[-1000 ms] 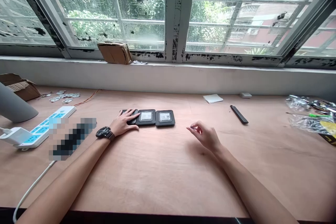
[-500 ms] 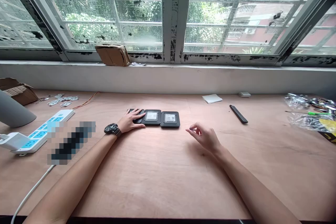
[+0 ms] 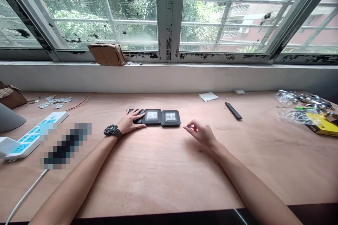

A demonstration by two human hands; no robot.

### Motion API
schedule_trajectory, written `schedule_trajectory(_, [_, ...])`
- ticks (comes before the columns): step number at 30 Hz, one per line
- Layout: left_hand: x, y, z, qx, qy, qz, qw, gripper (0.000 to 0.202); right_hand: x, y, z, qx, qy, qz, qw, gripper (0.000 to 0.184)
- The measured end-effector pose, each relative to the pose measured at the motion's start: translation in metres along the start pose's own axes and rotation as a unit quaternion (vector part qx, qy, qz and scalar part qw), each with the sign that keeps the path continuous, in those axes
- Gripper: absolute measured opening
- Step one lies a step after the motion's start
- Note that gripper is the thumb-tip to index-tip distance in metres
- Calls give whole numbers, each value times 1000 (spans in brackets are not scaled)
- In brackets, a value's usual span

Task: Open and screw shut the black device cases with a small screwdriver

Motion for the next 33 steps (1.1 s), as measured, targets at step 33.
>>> schedule_trajectory(33, [-4, 176, -21, 63, 29, -137, 988, 68, 1, 19, 31, 21, 121, -28, 992, 35])
Point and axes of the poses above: each hand's wrist, its own x-axis away from the middle knuckle, its own z-axis out of the back of the hand, y = z × x, the point moved 10 cm from there along -x, towards the middle knuckle, and after that the axes turned 1 degree about x, right-handed, at the moved point
